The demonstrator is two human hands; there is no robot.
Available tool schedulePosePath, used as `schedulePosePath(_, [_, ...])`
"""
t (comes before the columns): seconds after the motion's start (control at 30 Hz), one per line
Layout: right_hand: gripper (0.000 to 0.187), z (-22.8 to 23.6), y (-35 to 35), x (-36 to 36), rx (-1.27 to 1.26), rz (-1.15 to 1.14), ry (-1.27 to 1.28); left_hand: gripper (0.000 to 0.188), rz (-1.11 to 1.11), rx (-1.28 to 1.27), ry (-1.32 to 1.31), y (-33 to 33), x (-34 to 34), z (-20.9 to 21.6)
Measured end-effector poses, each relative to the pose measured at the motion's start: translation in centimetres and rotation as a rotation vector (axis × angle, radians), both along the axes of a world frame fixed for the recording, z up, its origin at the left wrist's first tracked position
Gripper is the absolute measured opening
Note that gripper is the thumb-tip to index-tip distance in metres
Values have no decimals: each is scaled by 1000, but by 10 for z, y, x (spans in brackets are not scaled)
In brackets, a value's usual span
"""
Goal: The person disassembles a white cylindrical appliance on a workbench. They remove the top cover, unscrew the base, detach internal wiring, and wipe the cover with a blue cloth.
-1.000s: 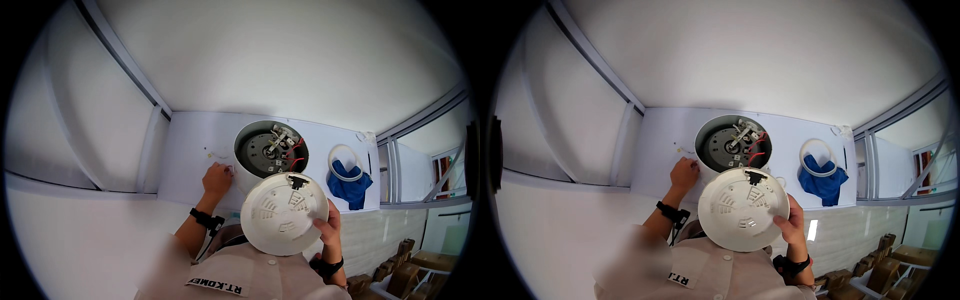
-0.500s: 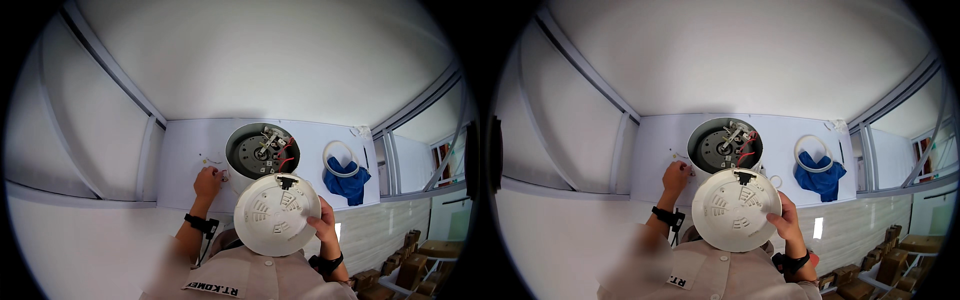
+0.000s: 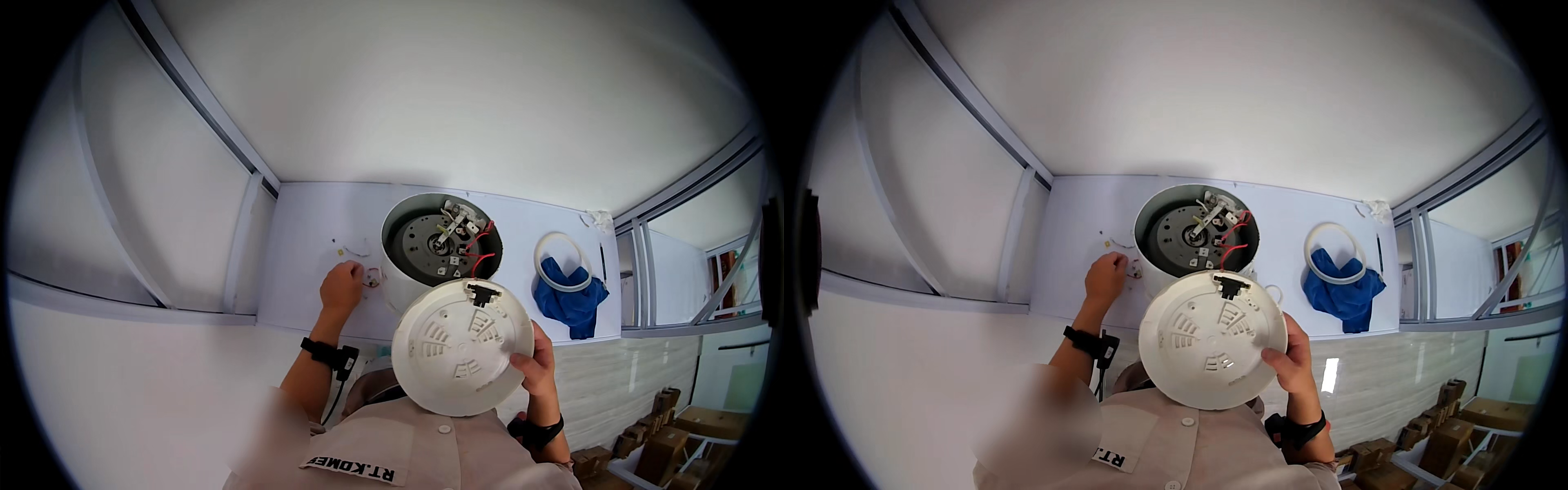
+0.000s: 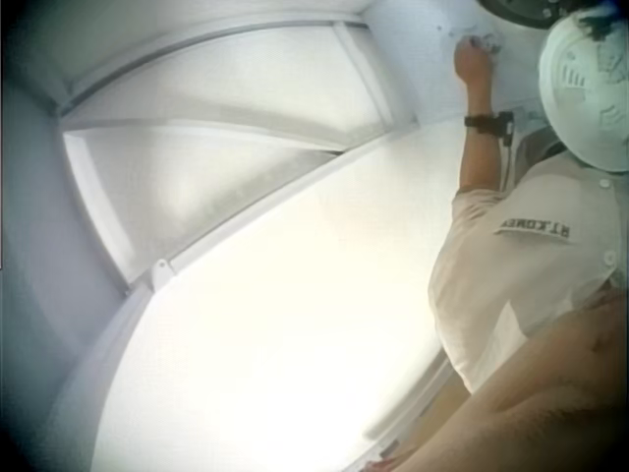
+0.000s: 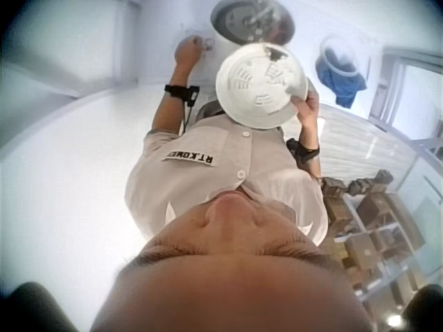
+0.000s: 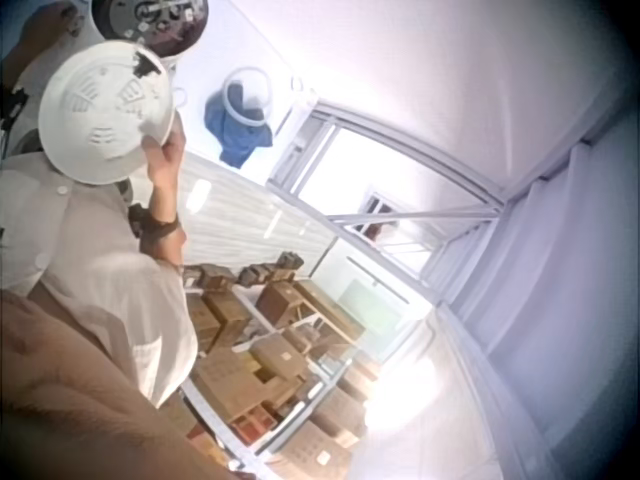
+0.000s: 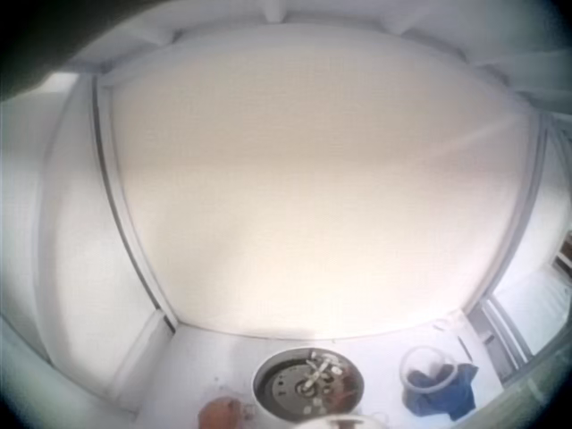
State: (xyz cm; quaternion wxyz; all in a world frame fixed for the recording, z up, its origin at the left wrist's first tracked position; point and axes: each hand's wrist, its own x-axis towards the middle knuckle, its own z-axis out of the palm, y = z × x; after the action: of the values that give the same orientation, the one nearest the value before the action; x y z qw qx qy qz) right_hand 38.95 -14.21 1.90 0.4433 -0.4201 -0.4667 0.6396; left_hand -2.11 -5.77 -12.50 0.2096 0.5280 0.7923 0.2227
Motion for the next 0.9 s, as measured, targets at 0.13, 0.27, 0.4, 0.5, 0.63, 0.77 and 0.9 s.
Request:
schedulePosePath(0.13, [69,-2,0,2,-3,9,11,21,-79,8,38,-7,4,5])
schedulePosePath(0.27, [70,-3,0,1,15,-3,8,20,-111,-45,94,-3,10,11])
schedulePosePath(0.4, [63,2,2,1,6,33,60,19,-82,28,109,3,13,6])
schedulePosePath(0.5, [65,-2,2,4,7,52,63,16,-94,69,105,5,16,10])
schedulePosePath(0.63, [65,4,1,-3,-9,9,45,14,-171,44,171,7,13,13])
schedulePosePath(0.77, [62,10,2,-6,-16,-9,28,15,-210,80,213,8,15,12])
schedulePosePath(0.9, [68,-1,2,3,12,67,75,13,-156,355,116,6,13,6])
